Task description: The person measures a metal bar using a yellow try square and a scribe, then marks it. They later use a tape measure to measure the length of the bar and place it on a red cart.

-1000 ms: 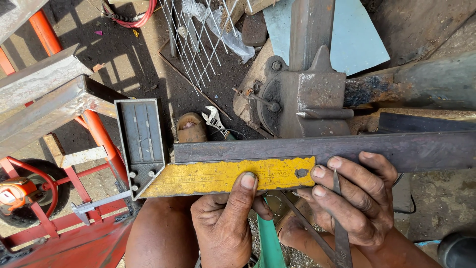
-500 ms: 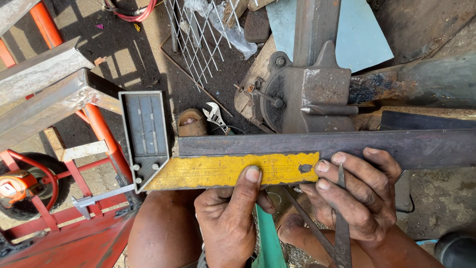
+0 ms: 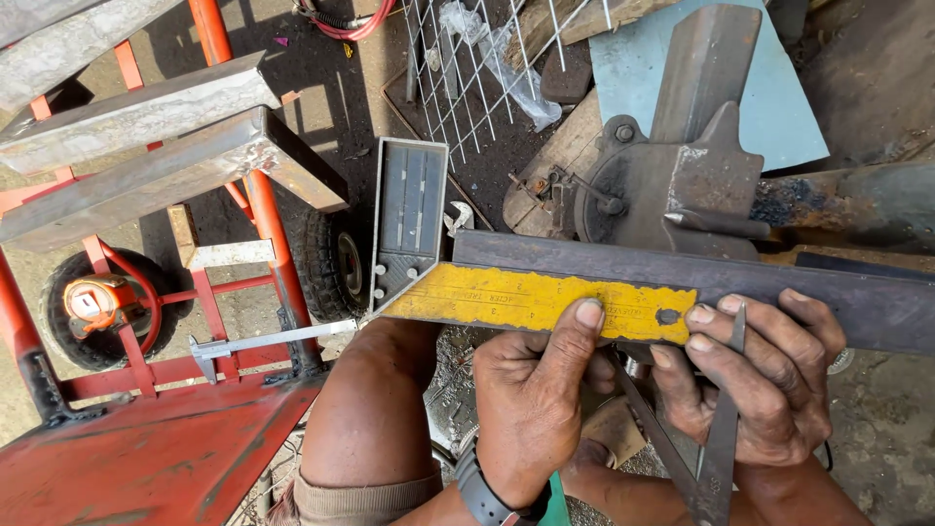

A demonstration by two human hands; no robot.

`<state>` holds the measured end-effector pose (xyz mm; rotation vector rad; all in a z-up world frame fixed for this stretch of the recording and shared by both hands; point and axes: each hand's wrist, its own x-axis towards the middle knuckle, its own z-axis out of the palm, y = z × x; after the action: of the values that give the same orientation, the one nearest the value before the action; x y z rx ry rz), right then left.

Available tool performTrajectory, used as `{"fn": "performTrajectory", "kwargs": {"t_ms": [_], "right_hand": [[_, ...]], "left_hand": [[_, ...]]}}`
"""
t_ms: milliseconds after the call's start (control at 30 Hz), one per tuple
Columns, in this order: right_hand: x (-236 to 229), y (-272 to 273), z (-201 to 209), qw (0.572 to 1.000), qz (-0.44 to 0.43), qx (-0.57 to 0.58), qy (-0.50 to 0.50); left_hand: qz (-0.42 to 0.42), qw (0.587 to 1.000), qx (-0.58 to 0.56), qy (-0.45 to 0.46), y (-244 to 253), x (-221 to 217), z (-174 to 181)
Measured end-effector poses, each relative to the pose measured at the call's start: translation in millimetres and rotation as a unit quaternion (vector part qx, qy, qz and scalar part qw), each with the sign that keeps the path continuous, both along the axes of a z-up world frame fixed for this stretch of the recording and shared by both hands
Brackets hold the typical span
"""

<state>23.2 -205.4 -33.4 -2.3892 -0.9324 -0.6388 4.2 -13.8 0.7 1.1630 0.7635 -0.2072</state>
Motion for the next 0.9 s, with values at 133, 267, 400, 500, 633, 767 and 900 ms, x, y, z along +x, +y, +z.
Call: {"fn": "performTrajectory", "kwargs": {"t_ms": [133,267,400,500,633,767,900], "right_hand": [[-1.9,-5.2,-2.2,1.000,-0.002,-0.013,0.011],[-5.3,-10.5,-4.1,0.999,-0.004,-0.023,0.025],[-3.6,-7.2,-2.3,1.000,-0.002,-0.020,0.019],[-1.7,-3.4,-2.2,1.000,-0.004,-0.012,0.006],[-0.2,-1.7,-2.0,1.000,0.000,-0.005,-0.001],[0.6,1.9,-0.1,1.000,0.000,-0.003,-0.004],[5.2,8.2,6.1,1.000,0.004,0.006,-0.023]], "left_hand": [[-0.007,1.000,-0.002,0.030,2.3,1.2,2.5],[-0.021,1.000,0.005,0.013,3.5,0.8,2.8],[-0.023,1.000,0.015,0.008,3.6,0.3,2.0],[-0.019,1.000,0.001,-0.005,3.0,1.2,3.2],[0.013,1.000,-0.017,0.014,-2.1,1.0,0.5],[0.042,0.999,-0.005,0.024,-5.7,5.0,0.9],[0.073,0.997,-0.003,-0.020,-12.0,6.9,-1.4]]}}
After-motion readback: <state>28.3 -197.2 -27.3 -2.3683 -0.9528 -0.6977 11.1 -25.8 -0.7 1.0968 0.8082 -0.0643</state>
